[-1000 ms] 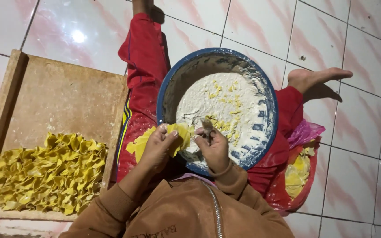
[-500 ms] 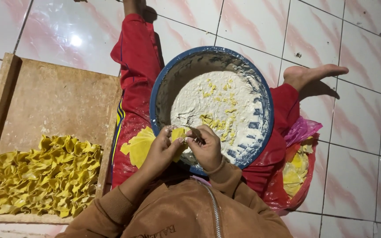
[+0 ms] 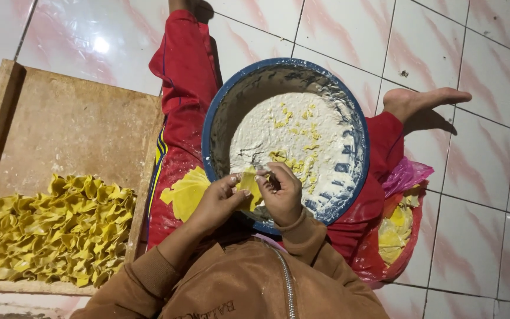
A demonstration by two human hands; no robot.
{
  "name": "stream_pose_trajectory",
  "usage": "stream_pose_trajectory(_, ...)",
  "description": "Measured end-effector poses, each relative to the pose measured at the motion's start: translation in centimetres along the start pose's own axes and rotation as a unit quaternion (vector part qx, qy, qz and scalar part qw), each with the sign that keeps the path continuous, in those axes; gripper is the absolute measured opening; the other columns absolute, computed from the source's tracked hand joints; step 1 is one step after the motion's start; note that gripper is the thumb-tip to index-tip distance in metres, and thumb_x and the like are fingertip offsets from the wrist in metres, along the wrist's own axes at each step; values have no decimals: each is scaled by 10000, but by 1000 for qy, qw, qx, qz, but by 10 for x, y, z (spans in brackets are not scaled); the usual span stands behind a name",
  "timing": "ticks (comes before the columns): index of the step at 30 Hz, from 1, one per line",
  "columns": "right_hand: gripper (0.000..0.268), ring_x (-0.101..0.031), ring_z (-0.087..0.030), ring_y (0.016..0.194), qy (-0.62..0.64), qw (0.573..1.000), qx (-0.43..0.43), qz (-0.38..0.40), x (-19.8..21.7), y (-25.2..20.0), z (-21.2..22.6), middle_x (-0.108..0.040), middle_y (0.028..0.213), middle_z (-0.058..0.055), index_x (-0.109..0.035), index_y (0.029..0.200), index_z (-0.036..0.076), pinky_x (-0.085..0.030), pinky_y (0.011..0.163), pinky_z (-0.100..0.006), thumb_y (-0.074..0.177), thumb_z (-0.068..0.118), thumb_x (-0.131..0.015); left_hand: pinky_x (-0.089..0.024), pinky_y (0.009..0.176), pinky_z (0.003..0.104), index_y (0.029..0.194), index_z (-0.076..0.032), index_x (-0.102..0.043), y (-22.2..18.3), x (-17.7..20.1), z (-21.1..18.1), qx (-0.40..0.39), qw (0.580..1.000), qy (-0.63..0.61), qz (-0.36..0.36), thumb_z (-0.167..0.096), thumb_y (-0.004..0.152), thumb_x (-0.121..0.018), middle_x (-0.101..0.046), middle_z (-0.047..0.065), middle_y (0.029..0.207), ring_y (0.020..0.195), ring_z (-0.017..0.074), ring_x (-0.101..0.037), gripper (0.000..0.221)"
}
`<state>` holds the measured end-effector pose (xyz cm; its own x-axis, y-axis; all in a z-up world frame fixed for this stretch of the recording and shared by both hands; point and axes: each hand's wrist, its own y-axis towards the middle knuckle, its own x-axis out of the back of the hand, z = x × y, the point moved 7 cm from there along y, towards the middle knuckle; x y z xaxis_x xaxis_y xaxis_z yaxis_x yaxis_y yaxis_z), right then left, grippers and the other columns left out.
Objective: Manually filling and folding wontons or dumplings on a production floor.
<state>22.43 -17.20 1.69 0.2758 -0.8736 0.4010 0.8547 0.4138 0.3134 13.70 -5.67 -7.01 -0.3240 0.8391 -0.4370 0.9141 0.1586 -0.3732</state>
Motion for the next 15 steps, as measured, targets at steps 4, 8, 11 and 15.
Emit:
stream_pose_trajectory(4,129,-540,-113,562,29,998,-42,-34,7,-10,-28,-699,886,-105,-741,938,37,-458,498,-233,834,-34,-711,-641,703,357,1352,46,-572,-6,1,-20,-17,999,-32,-26,22,936,-633,-737,168,898,758,189,-707,421)
stream_pose_trajectory(8,226,-484,-52,623,154,976,-155,-2,-3,-17,-41,-631,785,-46,-730,1086,-11,-414,539,-203,860,-14,-725,-610,866,409,1521,9,-417,-4,4,-24,-92,993,-73,-19,57,949,-556,-710,231,1157,989,233,-683,590)
stream_pose_trajectory(11,340,-500,-40,636,213,953,-213,19,-16,-36,-73,-648,832,-43,-694,1135,-37,-418,565,-176,812,-17,-797,-580,943,412,1558,-11,-372,-2,-1,-29,-122,988,-91,-7,81,950,-542,-688,239,1242,1077,250,-667,638)
stream_pose_trajectory(15,393,-496,-16,600,226,942,-246,26,-23,-59,-116,-663,801,-66,-656,1119,-57,-383,538,-160,778,-31,-849,-534,1028,429,1624,-55,-221,-3,2,-5,-128,983,-133,15,83,962,-522,-665,239,1279,1156,251,-628,740)
